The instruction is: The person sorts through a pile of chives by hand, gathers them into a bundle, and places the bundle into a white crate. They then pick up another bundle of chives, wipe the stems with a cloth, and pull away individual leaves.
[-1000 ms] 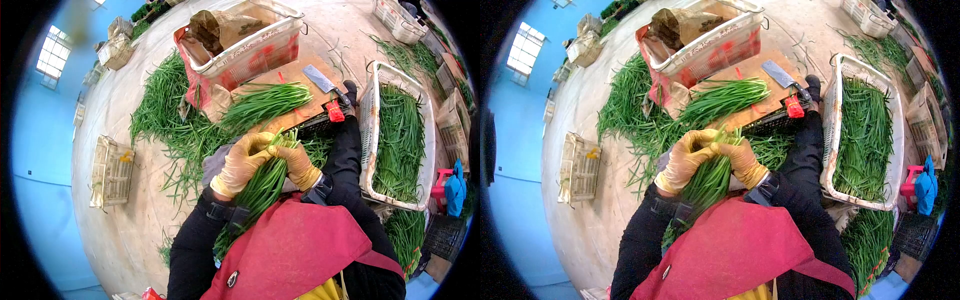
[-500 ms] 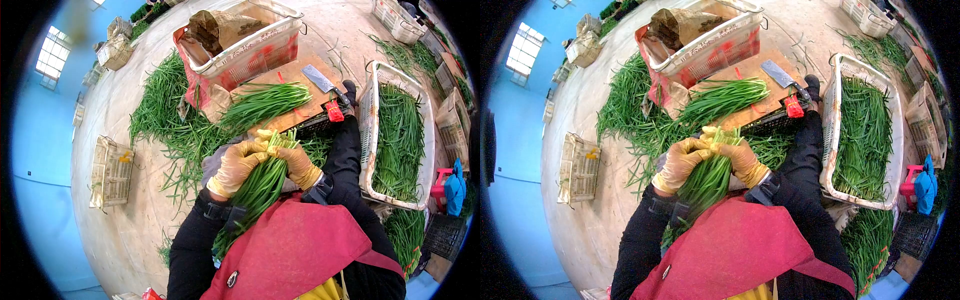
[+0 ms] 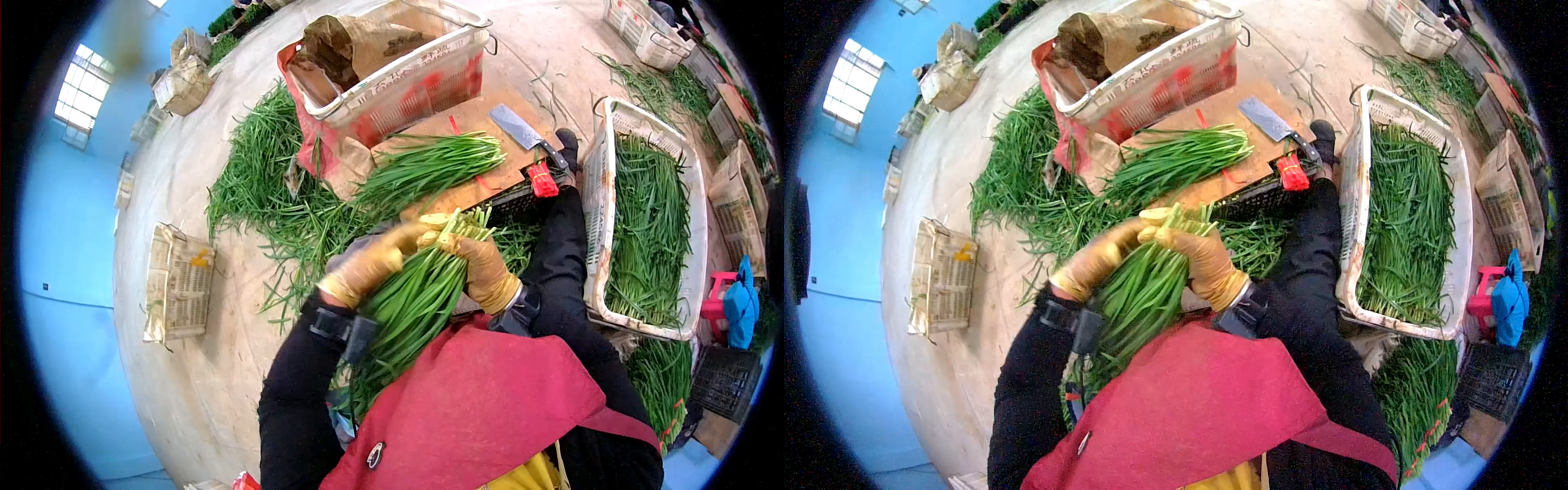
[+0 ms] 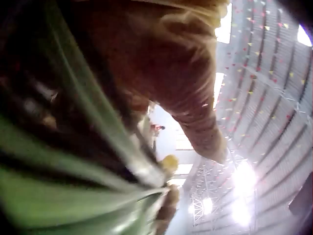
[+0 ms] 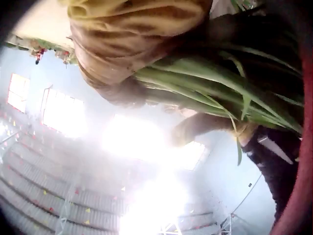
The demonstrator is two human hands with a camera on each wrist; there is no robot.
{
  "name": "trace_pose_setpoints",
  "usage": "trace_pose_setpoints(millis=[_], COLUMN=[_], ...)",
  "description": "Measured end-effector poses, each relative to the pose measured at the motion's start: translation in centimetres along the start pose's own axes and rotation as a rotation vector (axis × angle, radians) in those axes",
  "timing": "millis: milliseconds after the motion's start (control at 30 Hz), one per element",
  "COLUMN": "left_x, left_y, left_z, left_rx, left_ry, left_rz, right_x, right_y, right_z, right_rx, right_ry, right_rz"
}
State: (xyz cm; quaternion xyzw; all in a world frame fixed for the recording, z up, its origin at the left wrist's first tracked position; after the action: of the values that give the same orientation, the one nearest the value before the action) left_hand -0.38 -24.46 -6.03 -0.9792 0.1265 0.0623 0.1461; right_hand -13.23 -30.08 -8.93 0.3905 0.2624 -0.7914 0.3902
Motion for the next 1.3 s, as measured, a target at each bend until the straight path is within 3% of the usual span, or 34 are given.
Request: trace_pose_setpoints(millis=[133, 200, 233, 333, 400, 433, 467, 533, 633, 667, 700, 767, 867, 933, 1000, 1033, 1067, 1133, 1233, 1300], left_x=[-5.0, -5.6, -5.8, -4.8, -4.9, -4.9, -4.8, -4.8, -4.6, -4.6, -4.8, -4.2, -4.5, -4.3, -4.4, -4.4, -4.4, -4.3, -4.1, -4.0], left_y=[-2.5, -2.1, -2.1, -2.4, -2.1, -1.9, -1.7, -1.4, -1.0, -0.9, -1.2, -1.5, -1.3, -1.2, -1.0, -1.0, -1.1, -1.4, -1.5, -1.6], left_z=[3.4, 4.1, 4.7, 6.7, 6.7, 6.5, 6.4, 6.1, 5.9, 5.7, 5.1, 6.1, 5.9, 6.1, 6.5, 6.8, 6.9, 6.9, 6.8, 6.9], left_rx=[0.047, 0.108, 0.139, 0.234, 0.179, 0.162, 0.145, 0.126, 0.116, 0.115, 0.132, 0.161, 0.149, 0.158, 0.151, 0.146, 0.154, 0.166, 0.162, 0.169], left_ry=[-0.615, -0.639, -0.658, -0.785, -0.834, -0.818, -0.799, -0.800, -0.822, -0.830, -0.862, -0.847, -0.847, -0.782, -0.787, -0.793, -0.814, -0.852, -0.869, -0.862], left_rz=[0.084, 0.141, 0.164, 0.186, 0.248, 0.249, 0.252, 0.319, 0.371, 0.378, 0.222, 0.245, 0.290, 0.243, 0.214, 0.193, 0.214, 0.247, 0.256, 0.242], right_x=[0.2, 0.9, 1.2, 1.5, 2.8, 3.4, 3.6, 4.0, 2.4, 1.8, 1.0, 0.5, 2.9, -0.7, -0.1, 2.7, 3.4, 7.4, 10.1, 13.1], right_y=[-0.5, -0.2, -0.1, 0.7, 1.8, 1.9, 2.5, 3.8, 3.5, 3.5, 3.3, 3.1, 4.0, 3.0, 2.5, 2.8, 3.5, 2.0, -2.1, -4.4], right_z=[0.5, 0.2, 0.3, 2.0, 4.6, 5.9, 7.3, 9.6, 10.7, 9.2, 7.0, 6.3, 7.8, 7.7, 6.0, 4.8, 6.9, 9.1, 7.3, 3.0], right_rx=[0.146, 0.214, 0.127, 0.139, 0.123, 0.065, 0.182, 0.225, 0.129, 0.094, 0.059, -0.030, 0.098, -0.197, 0.059, -0.050, 0.293, 0.091, -0.198, -0.273], right_ry=[-0.140, -0.250, -0.195, -0.225, -0.290, -0.178, -0.236, -0.292, -0.464, -0.656, -0.845, -1.165, -0.298, -0.622, -1.071, -0.580, -1.168, -0.519, -0.707, -0.752], right_rz=[-0.003, -0.054, -0.027, 0.149, 0.214, 0.214, 0.331, 0.398, 0.276, 0.396, 0.516, 0.635, 0.341, 0.291, 0.600, 0.468, 0.415, 0.100, 0.017, 0.262])
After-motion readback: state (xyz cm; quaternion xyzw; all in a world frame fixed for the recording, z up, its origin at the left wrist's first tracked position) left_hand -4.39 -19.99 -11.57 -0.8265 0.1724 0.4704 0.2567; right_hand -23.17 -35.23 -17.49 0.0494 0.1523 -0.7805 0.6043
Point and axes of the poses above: each hand's wrist, its own y-axis towards the middle knuckle, its own x-axis out of the back of the hand, z = x × y, the point moved 5 cm from there along y, towards the middle knuckle, and after that the axes turned 3 degrees about z, right-handed, at the moved point
